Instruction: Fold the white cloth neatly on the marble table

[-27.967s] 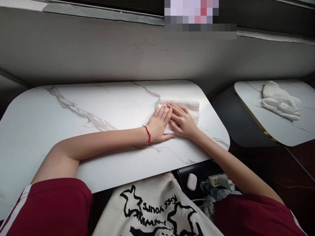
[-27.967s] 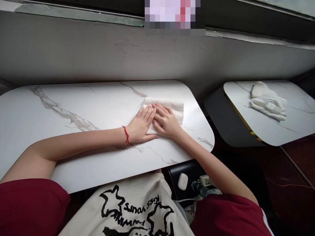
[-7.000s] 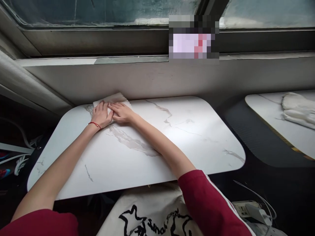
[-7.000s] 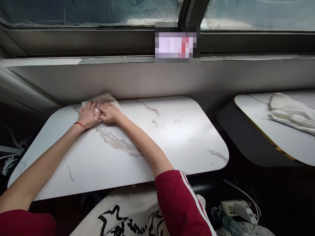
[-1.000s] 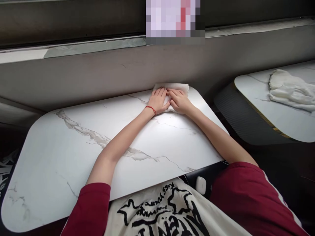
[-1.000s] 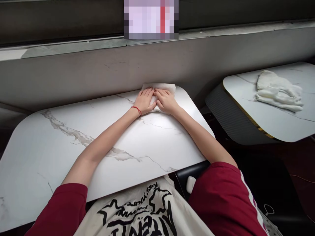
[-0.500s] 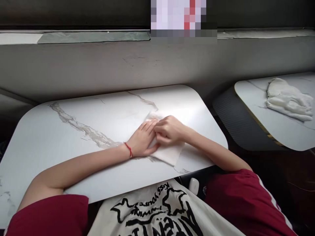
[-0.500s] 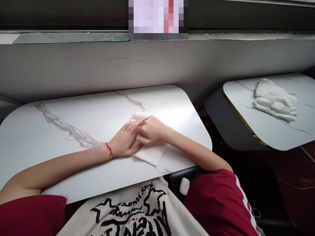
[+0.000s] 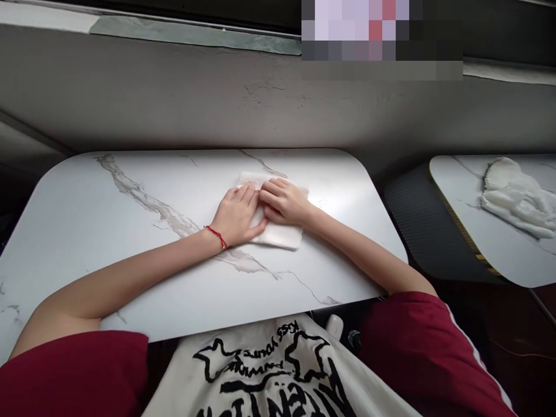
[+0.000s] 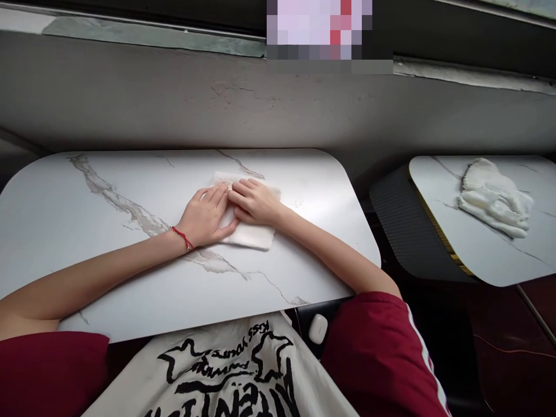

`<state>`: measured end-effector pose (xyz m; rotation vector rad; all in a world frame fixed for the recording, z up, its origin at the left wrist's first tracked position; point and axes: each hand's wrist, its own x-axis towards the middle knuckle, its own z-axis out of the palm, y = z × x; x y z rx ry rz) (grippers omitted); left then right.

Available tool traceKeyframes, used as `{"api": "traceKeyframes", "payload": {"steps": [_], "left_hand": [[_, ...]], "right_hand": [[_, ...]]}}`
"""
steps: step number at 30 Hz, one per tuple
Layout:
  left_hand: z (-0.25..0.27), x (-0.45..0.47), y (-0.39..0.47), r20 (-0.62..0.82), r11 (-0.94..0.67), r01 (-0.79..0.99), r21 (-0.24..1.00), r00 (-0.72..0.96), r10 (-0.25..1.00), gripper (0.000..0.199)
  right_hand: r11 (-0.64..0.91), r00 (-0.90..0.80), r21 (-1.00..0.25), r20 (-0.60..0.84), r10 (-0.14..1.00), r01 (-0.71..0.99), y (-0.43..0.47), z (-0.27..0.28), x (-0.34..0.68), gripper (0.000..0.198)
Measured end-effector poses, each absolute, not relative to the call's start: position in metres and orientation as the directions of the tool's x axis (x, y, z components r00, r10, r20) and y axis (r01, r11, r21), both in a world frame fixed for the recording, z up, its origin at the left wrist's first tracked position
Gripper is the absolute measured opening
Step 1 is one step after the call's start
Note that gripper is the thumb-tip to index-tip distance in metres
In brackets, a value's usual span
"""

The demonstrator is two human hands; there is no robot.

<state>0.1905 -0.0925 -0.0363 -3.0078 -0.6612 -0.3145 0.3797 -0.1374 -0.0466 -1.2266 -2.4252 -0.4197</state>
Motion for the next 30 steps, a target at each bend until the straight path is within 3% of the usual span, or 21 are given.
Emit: {"api": "traceKeyframes", "payload": {"steps": [5, 13, 17, 22, 26, 30], "left_hand": [[-0.022, 0.18, -0.051, 0.173, -0.822, 0.565, -0.073, 0.819, 0.547, 0.049], [-0.022, 0.09, -0.028, 0.265, -0.764, 0.627, -0.154, 0.771, 0.58, 0.037], [-0.021, 0.05, -0.058, 0.322, -0.688, 0.682, -0.249, 0.728, 0.605, 0.034], [-0.013, 0.015, -0.122, 0.359, -0.673, 0.652, -0.349, 0.756, 0.547, 0.037], [-0.02, -0.002, -0.153, 0.372, -0.665, 0.67, -0.328, 0.739, 0.561, 0.04], [-0.033, 0.001, -0.126, 0.318, -0.626, 0.74, -0.246, 0.671, 0.669, 0.052]], "right_hand": [[0.614, -0.54, 0.003, 0.48, 0.691, 0.789, -0.063, -0.056, 0.364, 0.01], [0.737, -0.624, -0.18, 0.425, 0.655, 0.651, -0.024, -0.045, 0.281, 0.008], [0.792, -0.692, -0.185, 0.399, 0.601, 0.582, -0.036, -0.043, 0.235, 0.01], [0.831, -0.748, -0.161, 0.37, 0.551, 0.533, -0.088, -0.044, 0.199, 0.019], [0.87, -0.81, -0.11, 0.325, 0.488, 0.48, -0.106, -0.044, 0.187, 0.026], [0.879, -0.811, -0.12, 0.344, 0.474, 0.462, -0.064, -0.043, 0.184, 0.024]]}}
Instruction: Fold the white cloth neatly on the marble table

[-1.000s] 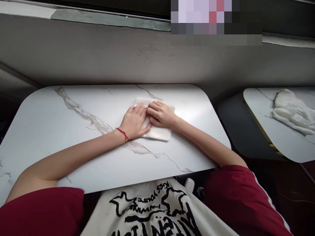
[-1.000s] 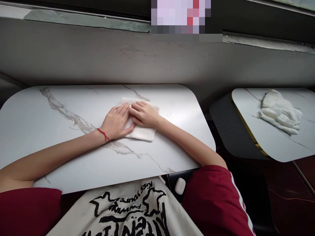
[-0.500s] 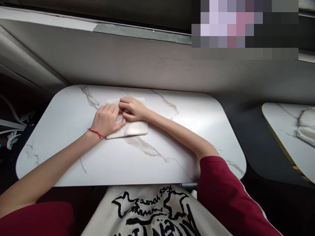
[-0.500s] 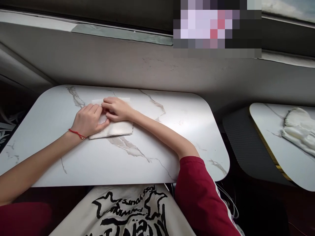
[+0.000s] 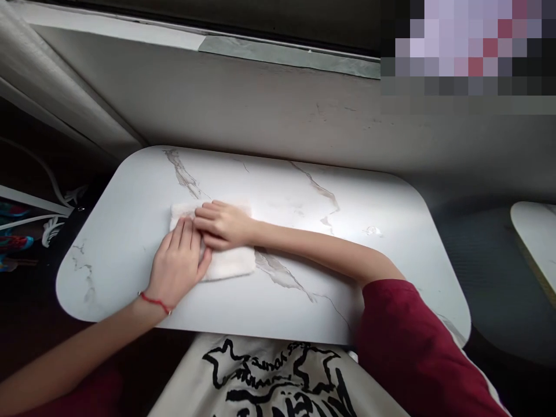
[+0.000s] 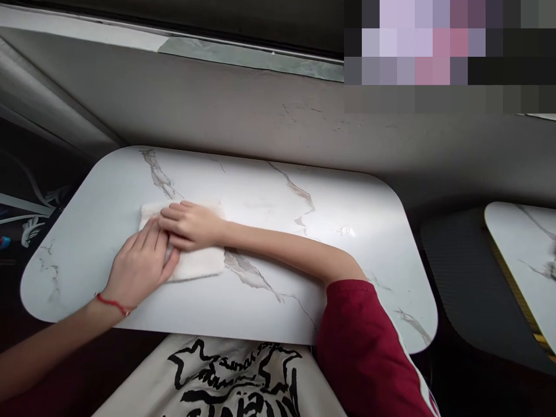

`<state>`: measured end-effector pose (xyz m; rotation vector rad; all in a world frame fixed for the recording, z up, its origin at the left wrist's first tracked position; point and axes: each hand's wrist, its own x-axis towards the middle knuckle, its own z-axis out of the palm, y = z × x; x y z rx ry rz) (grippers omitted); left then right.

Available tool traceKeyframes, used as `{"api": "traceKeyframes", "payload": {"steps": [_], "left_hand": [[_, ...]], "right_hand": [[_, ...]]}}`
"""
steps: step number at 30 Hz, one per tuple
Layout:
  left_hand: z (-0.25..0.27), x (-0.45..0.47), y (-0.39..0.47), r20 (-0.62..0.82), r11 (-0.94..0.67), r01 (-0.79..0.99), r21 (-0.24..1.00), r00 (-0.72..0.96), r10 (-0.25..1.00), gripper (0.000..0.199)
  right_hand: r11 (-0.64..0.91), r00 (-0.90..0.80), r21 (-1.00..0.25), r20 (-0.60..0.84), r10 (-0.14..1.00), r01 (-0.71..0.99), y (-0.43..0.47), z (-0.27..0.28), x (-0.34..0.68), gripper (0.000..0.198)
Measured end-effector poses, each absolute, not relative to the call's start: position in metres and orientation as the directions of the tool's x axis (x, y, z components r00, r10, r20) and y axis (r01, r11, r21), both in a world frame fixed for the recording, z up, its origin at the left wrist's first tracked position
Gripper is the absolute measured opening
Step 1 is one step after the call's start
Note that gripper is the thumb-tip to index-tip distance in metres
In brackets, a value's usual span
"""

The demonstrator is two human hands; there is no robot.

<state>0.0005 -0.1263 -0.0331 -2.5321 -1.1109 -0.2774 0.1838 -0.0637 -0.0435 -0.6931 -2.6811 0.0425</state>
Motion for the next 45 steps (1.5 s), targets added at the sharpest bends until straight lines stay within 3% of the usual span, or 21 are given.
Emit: {"api": "traceKeyframes", "payload": {"steps": [4, 11, 14, 19, 22, 26, 30, 35, 39, 42, 45], "left_hand": [[-0.037, 0.015, -0.058, 0.209, -0.563, 0.823, -0.076, 0.565, 0.798, 0.059], [-0.022, 0.017, 0.005, 0.164, -0.519, 0.852, 0.067, 0.504, 0.848, 0.06], [-0.006, 0.007, 0.003, 0.064, -0.419, 0.908, 0.013, 0.417, 0.906, 0.056], [0.027, -0.023, -0.003, -0.121, -0.265, 0.928, -0.26, 0.241, 0.963, 0.039], [0.041, -0.049, -0.01, -0.249, -0.158, 0.956, -0.249, 0.094, 0.964, 0.032], [0.048, -0.065, -0.028, -0.241, -0.058, 0.979, -0.196, 0.009, 0.971, 0.034], [0.054, -0.048, -0.055, -0.257, -0.118, 0.975, -0.186, 0.068, 0.964, 0.033], [0.054, -0.013, -0.086, -0.32, -0.456, 0.873, -0.176, 0.387, 0.865, 0.036], [0.043, 0.012, -0.098, -0.16, -0.644, 0.752, -0.142, 0.625, 0.765, 0.038], [0.031, 0.032, -0.095, -0.037, -0.689, 0.713, -0.133, 0.691, 0.722, 0.043], [0.013, 0.059, -0.081, -0.007, -0.733, 0.666, -0.136, 0.739, 0.673, 0.041]], "right_hand": [[0.829, -0.736, -0.153, 0.395, 0.55, 0.537, 0.005, -0.046, 0.187, 0.017], [0.711, -0.593, -0.235, 0.416, 0.689, 0.662, 0.067, -0.05, 0.181, 0.012], [0.679, -0.564, -0.234, 0.407, 0.719, 0.696, 0.07, -0.05, 0.153, 0.012], [0.674, -0.538, -0.258, 0.439, 0.72, 0.692, 0.046, -0.051, 0.086, 0.016], [0.687, -0.557, -0.268, 0.427, 0.713, 0.675, 0.015, -0.05, 0.053, 0.017], [0.695, -0.567, -0.303, 0.415, 0.712, 0.652, -0.027, -0.05, 0.034, 0.025], [0.74, -0.606, -0.297, 0.433, 0.668, 0.603, -0.055, -0.057, 0.048, 0.029], [0.802, -0.679, -0.231, 0.435, 0.592, 0.551, -0.081, -0.064, 0.104, 0.029], [0.84, -0.709, -0.183, 0.463, 0.532, 0.511, -0.088, -0.06, 0.161, 0.029], [0.834, -0.687, -0.17, 0.494, 0.533, 0.525, -0.078, -0.058, 0.202, 0.025], [0.79, -0.64, -0.16, 0.502, 0.581, 0.592, -0.054, -0.058, 0.237, 0.018]]}}
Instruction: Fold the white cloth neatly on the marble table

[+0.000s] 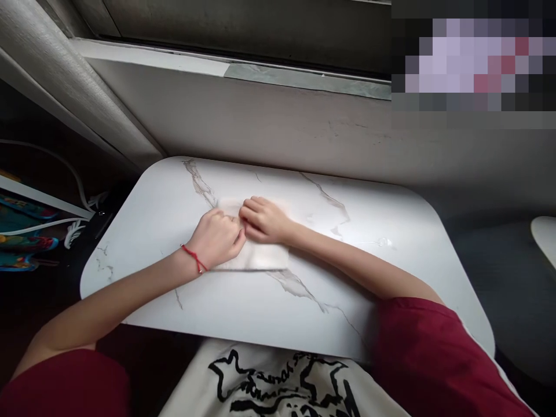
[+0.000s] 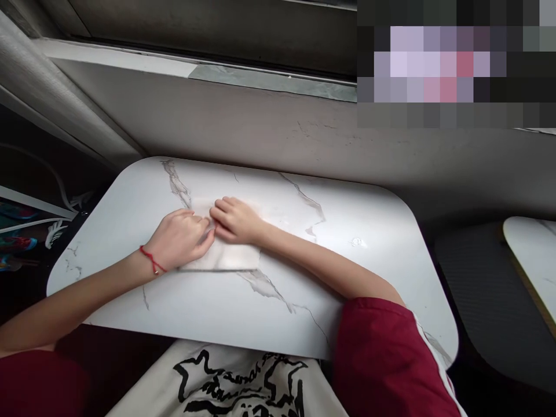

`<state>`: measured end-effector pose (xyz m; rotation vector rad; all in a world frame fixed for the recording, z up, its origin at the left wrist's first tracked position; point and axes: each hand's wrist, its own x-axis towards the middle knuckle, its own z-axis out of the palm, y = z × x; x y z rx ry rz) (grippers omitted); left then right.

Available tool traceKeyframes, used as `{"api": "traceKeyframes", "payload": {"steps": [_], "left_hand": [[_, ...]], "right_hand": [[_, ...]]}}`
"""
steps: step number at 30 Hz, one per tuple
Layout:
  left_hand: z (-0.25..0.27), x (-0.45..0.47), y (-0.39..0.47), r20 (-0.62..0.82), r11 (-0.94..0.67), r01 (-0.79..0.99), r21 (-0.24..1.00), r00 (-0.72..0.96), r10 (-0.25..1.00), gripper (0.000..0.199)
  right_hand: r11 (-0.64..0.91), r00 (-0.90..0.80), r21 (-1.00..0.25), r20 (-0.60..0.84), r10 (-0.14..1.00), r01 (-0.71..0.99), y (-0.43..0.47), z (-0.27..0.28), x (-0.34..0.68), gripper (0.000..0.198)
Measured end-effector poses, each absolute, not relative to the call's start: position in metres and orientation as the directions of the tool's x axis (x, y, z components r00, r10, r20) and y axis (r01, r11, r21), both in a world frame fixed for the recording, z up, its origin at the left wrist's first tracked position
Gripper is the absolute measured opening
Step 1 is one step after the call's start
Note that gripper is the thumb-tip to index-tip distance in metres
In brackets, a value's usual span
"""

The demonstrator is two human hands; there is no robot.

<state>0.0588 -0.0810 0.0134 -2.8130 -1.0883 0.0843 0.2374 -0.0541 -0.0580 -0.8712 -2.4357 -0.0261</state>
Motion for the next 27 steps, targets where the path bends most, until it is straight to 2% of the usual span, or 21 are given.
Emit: {"api": "traceKeyframes", "payload": {"steps": [3, 5, 8, 11, 16, 19, 23, 25, 27], "left_hand": [[-0.013, 0.094, -0.059, 0.083, -0.709, 0.694, -0.128, 0.719, 0.69, 0.056], [-0.029, 0.118, -0.041, 0.134, -0.678, 0.731, -0.079, 0.681, 0.72, 0.063], [-0.039, 0.143, -0.013, 0.179, -0.752, 0.658, -0.027, 0.744, 0.644, 0.063], [-0.03, 0.152, 0.005, 0.237, -0.782, 0.623, -0.009, 0.761, 0.603, 0.052], [-0.004, 0.153, -0.014, 0.188, -0.787, 0.617, -0.008, 0.774, 0.605, 0.029], [-0.001, 0.146, -0.06, 0.151, -0.858, 0.512, -0.024, 0.851, 0.503, 0.022], [-0.011, 0.129, -0.138, 0.183, -0.943, 0.32, -0.096, 0.937, 0.299, 0.021], [-0.017, 0.126, -0.166, 0.207, -0.937, 0.305, -0.171, 0.941, 0.269, 0.023], [-0.022, 0.131, -0.18, 0.204, -0.924, 0.329, -0.196, 0.935, 0.289, 0.026]], "right_hand": [[0.668, -0.515, -0.187, 0.501, 0.696, 0.721, -0.025, -0.059, 0.272, 0.013], [0.565, -0.404, -0.227, 0.497, 0.768, 0.794, -0.01, -0.06, 0.294, 0.01], [0.431, -0.253, -0.273, 0.506, 0.825, 0.86, -0.003, -0.063, 0.319, 0.007], [0.379, -0.208, -0.254, 0.514, 0.832, 0.89, -0.01, -0.064, 0.331, 0.009], [0.443, -0.31, -0.185, 0.486, 0.817, 0.877, -0.054, -0.06, 0.327, 0.012], [0.523, -0.396, -0.153, 0.489, 0.777, 0.838, -0.111, -0.057, 0.318, 0.012], [0.612, -0.476, -0.156, 0.492, 0.729, 0.776, -0.2, -0.052, 0.311, 0.013], [0.627, -0.485, -0.186, 0.484, 0.729, 0.757, -0.229, -0.048, 0.314, 0.013], [0.642, -0.492, -0.213, 0.483, 0.725, 0.737, -0.243, -0.045, 0.321, 0.013]]}}
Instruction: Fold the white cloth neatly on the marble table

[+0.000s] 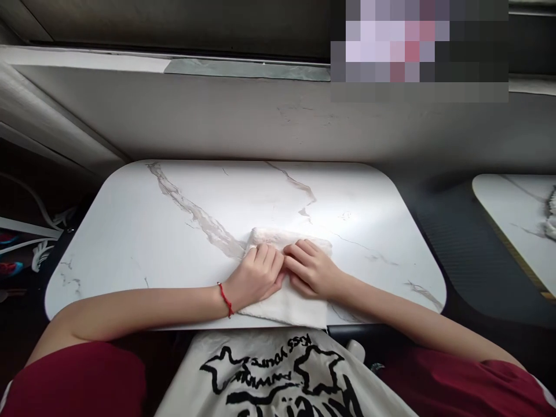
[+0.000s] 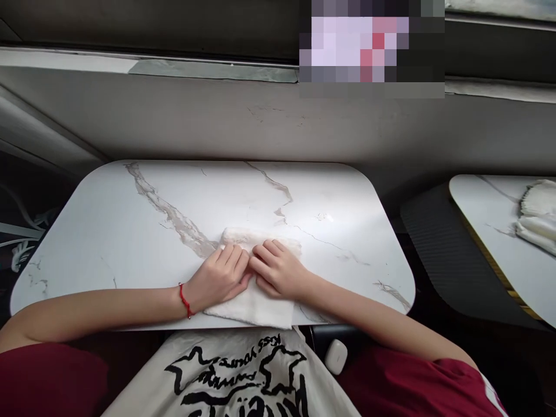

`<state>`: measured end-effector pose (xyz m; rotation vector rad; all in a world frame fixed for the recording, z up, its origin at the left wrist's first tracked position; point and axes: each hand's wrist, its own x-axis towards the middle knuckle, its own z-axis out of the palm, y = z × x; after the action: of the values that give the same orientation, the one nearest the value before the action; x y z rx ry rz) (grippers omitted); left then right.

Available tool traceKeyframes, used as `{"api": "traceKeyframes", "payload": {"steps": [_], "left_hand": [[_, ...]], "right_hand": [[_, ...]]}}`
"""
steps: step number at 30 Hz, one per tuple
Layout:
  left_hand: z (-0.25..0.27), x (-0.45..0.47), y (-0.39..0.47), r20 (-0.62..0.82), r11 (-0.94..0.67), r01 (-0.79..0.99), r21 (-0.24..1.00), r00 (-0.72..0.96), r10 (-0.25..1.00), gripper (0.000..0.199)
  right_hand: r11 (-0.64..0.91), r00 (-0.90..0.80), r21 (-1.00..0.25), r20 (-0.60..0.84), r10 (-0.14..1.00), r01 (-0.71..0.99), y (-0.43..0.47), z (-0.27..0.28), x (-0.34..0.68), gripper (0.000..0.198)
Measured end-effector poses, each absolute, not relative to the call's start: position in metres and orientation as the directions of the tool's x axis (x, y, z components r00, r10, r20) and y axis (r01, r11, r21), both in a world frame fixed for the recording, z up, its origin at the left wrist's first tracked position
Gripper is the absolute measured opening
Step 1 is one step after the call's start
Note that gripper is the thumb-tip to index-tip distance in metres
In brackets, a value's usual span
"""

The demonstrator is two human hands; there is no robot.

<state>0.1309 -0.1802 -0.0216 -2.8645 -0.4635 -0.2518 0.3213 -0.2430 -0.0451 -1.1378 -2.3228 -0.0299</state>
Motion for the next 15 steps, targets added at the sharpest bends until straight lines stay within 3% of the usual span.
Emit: {"api": "traceKeyframes", "payload": {"steps": [7, 15], "left_hand": [[-0.025, 0.2, -0.133, 0.074, -0.917, 0.398, 0.007, 0.915, 0.397, 0.032], [-0.028, 0.279, -0.064, 0.167, -0.86, 0.509, 0.03, 0.846, 0.507, 0.039]], "right_hand": [[0.642, -0.485, -0.181, 0.513, 0.708, 0.745, -0.202, -0.048, 0.374, 0.016], [0.52, -0.343, -0.231, 0.527, 0.778, 0.823, -0.12, -0.055, 0.449, 0.012]]}}
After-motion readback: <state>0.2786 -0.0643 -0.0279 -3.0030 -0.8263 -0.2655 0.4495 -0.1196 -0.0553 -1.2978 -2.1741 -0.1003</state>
